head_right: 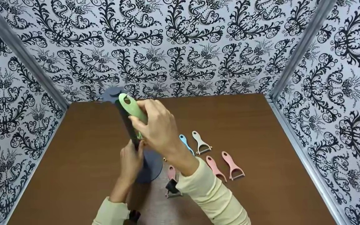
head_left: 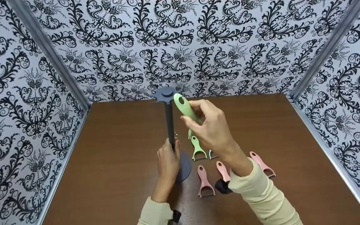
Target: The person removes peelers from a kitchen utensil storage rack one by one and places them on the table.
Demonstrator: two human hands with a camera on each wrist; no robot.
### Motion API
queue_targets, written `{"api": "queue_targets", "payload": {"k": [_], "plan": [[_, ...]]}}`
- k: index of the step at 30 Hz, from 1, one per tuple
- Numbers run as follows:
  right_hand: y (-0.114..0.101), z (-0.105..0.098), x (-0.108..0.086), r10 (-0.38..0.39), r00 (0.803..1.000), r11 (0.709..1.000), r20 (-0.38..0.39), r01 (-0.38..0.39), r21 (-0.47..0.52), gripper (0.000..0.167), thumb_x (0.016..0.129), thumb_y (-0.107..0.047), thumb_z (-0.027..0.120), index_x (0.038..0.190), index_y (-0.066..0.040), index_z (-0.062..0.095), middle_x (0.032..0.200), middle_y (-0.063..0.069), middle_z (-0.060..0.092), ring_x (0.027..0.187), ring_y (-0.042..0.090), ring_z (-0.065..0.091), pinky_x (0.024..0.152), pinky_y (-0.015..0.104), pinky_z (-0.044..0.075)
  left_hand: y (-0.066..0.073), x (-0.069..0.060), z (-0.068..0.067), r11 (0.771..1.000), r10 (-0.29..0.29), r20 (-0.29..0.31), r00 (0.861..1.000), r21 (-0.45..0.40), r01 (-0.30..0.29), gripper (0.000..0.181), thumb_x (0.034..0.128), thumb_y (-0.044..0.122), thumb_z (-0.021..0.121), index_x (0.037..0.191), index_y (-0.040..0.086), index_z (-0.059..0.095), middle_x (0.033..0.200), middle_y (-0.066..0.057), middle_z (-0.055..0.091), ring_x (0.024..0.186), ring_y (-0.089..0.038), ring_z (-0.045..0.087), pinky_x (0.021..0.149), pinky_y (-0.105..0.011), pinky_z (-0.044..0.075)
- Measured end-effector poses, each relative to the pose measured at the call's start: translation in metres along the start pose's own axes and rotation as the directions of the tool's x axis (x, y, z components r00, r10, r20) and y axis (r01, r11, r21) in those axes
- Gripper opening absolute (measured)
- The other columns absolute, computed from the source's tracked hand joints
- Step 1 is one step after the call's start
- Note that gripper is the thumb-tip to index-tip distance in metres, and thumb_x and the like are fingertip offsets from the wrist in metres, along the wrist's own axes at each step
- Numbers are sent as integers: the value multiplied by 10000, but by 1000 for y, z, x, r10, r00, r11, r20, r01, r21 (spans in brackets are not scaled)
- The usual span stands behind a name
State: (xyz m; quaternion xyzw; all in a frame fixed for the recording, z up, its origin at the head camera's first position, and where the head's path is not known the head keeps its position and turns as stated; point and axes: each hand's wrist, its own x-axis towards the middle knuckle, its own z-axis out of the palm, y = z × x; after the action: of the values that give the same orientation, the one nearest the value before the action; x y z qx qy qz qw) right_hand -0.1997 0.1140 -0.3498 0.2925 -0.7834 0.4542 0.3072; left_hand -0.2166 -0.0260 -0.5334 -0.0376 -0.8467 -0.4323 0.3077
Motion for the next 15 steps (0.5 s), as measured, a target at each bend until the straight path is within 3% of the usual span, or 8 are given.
{"api": "queue_targets", "payload": {"k": [10, 15], "plan": [[-8, -8, 2, -2, 1000, 999, 5, 3, -41, 288, 853, -26, 824, 1097, 40, 688, 898, 104, 675, 746, 158, 588, 633, 237, 494, 1, 1, -1, 1000, -5, 36, 999, -4, 5, 126, 1021, 133, 664, 1037, 13, 701, 874, -70, 758, 788, -294, 745, 697, -481, 569], [-10, -11, 2, 3, 1000, 1000, 0, -3, -20, 290, 858, -23, 823, 1106, 42, 688, 903, 101, 677, 753, 167, 595, 640, 235, 501, 0, 1, -1, 1000, 0, 25, 1000, -2, 0, 107, 1006, 105, 680, 1033, 5, 703, 878, -80, 760, 786, -309, 745, 689, -493, 565]]}}
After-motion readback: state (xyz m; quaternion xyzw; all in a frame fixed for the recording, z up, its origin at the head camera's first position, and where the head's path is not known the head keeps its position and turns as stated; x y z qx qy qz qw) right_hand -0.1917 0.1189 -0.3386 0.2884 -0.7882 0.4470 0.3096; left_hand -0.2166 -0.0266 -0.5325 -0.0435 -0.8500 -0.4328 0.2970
